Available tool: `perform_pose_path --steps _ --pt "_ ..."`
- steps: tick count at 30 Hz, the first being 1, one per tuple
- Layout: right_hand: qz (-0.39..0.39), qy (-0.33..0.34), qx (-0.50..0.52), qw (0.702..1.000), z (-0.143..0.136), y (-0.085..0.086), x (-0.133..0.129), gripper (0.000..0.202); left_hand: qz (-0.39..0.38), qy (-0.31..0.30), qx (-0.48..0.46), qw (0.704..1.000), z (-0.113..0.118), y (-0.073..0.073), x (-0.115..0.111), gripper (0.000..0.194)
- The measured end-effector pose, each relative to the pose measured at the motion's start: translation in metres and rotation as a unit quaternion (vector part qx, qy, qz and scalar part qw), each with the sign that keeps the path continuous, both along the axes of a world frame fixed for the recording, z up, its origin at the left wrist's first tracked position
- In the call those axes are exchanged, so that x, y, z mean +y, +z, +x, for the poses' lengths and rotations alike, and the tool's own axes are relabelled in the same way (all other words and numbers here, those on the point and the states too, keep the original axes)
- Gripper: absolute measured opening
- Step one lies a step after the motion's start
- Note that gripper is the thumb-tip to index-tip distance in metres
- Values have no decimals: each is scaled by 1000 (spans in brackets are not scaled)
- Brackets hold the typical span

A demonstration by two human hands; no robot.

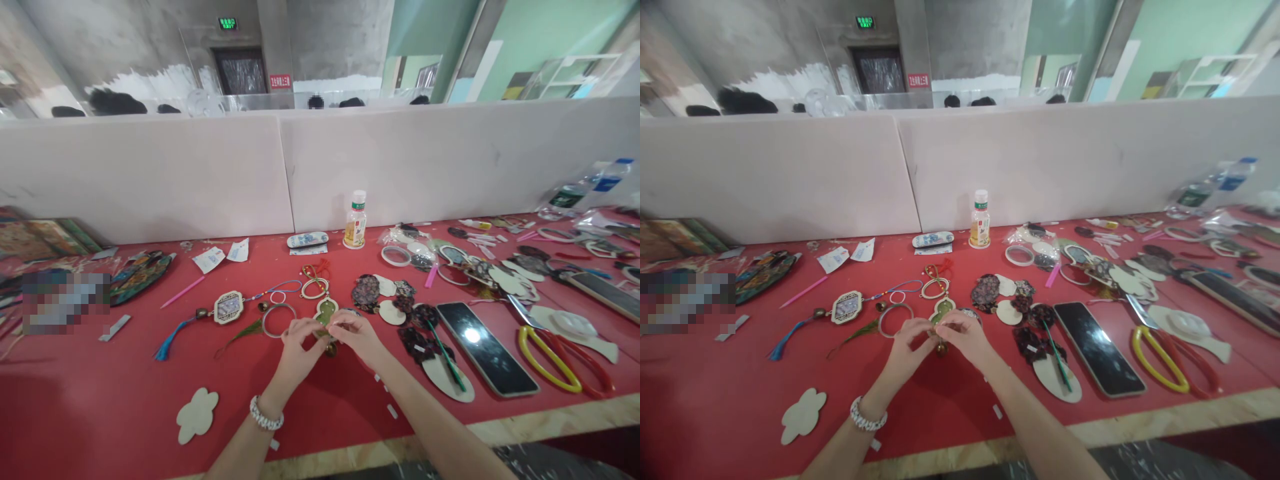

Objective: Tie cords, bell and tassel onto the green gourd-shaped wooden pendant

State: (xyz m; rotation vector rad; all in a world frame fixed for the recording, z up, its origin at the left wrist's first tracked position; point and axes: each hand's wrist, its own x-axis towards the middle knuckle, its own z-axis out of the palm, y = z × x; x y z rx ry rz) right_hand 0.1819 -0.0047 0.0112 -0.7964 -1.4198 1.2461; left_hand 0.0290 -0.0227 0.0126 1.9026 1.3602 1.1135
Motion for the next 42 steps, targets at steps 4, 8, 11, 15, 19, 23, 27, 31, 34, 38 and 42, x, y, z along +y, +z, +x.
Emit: perform_pose_path --steps 4,8,11,15,19,23,27,31,34,38,42 --pt "-12 -8 -10 1000 0 0 0 10 -15 -23 -17 999 3 -4 0 5" --pt "-103 -20 -7 994 1 0 -1 19 -50 -31 -76 995 3 -6 0 9" --pt "-137 -18 8 990 1 0 -1 26 -76 -42 -110 990 1 -8 2 13" --pt "-135 -13 -6 991 1 0 0 25 -86 -46 -127 987 0 -12 3 16" --pt "-86 12 -30 996 0 2 -1 20 -83 -56 -126 987 0 -13 3 18" --pt "-42 23 -60 997 -1 4 -3 16 -78 -54 -118 988 0 -11 3 19" --pt "-39 21 -66 997 -1 2 -2 16 -81 -52 -115 989 0 -10 2 19" --pt "-66 22 -50 996 -1 -2 -2 16 -84 -57 -114 988 0 -8 1 19" --pt "-80 24 -33 996 -1 -4 -1 15 -86 -66 -120 987 1 -7 1 17" --pt "-82 11 -33 996 -2 -4 0 13 -103 -72 -136 983 2 -7 1 12" --pt "-78 -4 -47 996 -2 -5 -1 13 -110 -61 -122 984 2 -8 2 11"
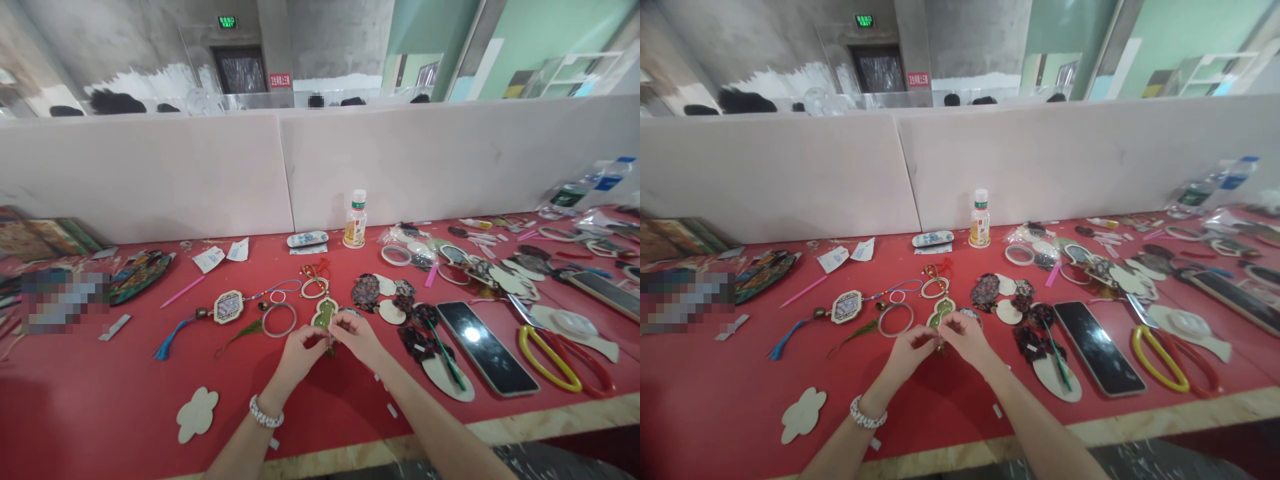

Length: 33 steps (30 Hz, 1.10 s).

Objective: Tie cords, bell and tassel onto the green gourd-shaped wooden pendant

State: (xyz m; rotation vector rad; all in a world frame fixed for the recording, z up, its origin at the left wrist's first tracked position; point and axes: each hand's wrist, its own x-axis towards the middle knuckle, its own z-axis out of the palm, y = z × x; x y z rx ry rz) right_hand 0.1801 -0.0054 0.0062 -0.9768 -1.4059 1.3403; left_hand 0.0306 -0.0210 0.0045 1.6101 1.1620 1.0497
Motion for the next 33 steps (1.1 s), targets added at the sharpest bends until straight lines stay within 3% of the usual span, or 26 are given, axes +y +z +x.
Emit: perform_pose_path --steps 14,33 --pt "4 7 -14 1000 1 -2 0 15 -36 0 -22 999 0 -1 1 9" --pt "-11 14 -9 1000 0 2 -1 14 -15 -9 -1 1000 -1 -3 0 11"
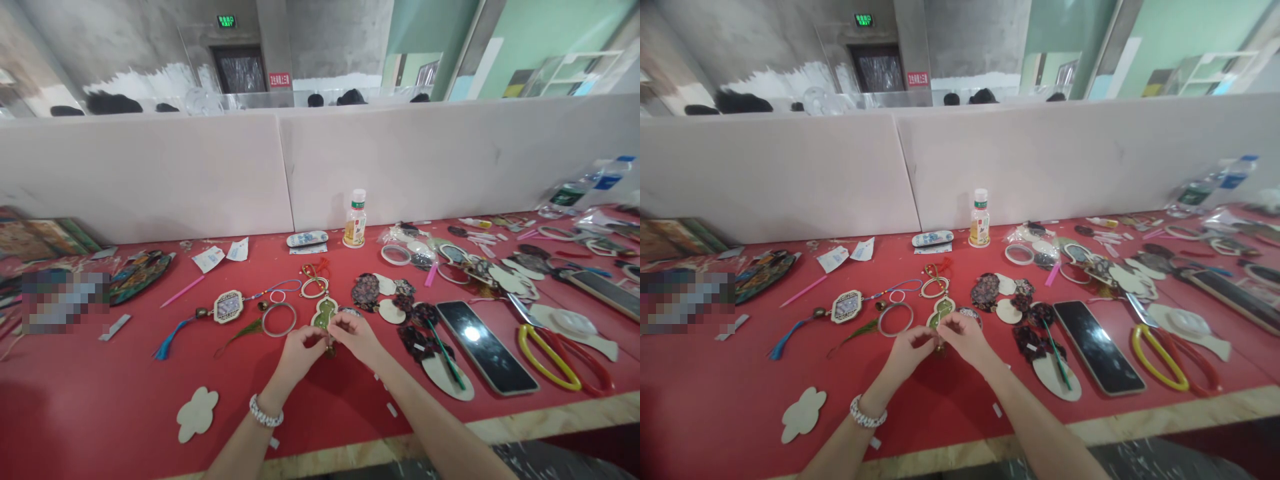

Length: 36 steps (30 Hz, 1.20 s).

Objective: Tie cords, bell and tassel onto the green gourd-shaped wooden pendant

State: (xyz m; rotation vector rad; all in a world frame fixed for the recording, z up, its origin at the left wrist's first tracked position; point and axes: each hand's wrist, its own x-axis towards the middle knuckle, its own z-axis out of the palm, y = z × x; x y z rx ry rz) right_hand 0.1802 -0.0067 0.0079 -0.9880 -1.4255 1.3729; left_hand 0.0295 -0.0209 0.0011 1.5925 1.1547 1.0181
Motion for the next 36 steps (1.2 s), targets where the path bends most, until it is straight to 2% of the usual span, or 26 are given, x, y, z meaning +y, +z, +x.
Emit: perform_pose_path --steps 6,11,19,36 --pt "15 -4 -25 1000 0 2 0 10 -8 -1 4 1000 1 3 -1 10" --pt "5 1 -16 1000 0 1 0 9 -27 -17 -30 999 2 7 -2 11" --pt "-2 2 -4 1000 0 2 -1 14 -41 -13 -49 998 3 11 -2 10" --pt "-10 -8 1 1000 0 1 1 13 -36 -2 -89 995 2 0 2 7"
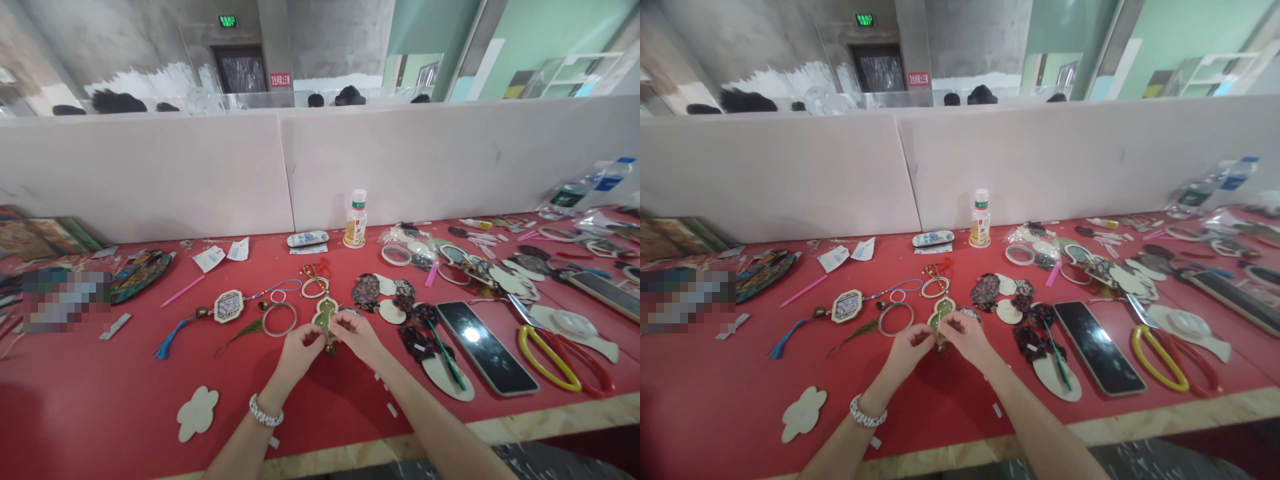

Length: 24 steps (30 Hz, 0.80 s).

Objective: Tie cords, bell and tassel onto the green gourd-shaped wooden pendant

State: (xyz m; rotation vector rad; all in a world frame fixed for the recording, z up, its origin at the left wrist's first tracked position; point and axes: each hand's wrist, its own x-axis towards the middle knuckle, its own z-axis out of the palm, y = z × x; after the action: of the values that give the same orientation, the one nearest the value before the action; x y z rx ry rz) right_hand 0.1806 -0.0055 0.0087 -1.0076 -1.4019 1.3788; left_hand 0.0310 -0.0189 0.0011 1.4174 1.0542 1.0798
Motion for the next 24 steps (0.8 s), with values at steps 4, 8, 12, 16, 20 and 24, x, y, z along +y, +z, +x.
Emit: perform_pose_path --steps 4,8,12,16,20,24 --pt "9 1 -12 1000 0 0 0 14 -6 3 -11 1000 0 -1 1 7" --pt "10 1 -16 1000 1 0 0 14 -4 -2 -11 1000 1 0 1 8" --pt "13 -2 -16 1000 1 0 0 13 2 -8 -5 1000 1 3 0 8" --pt "13 5 -12 1000 1 1 0 14 -3 -20 4 1000 1 4 -1 8" --pt "12 -5 -29 999 1 2 -1 16 -8 -19 25 999 1 4 -2 8" --pt "8 -1 -35 999 1 1 -1 16 -13 -28 29 999 0 3 -2 9"
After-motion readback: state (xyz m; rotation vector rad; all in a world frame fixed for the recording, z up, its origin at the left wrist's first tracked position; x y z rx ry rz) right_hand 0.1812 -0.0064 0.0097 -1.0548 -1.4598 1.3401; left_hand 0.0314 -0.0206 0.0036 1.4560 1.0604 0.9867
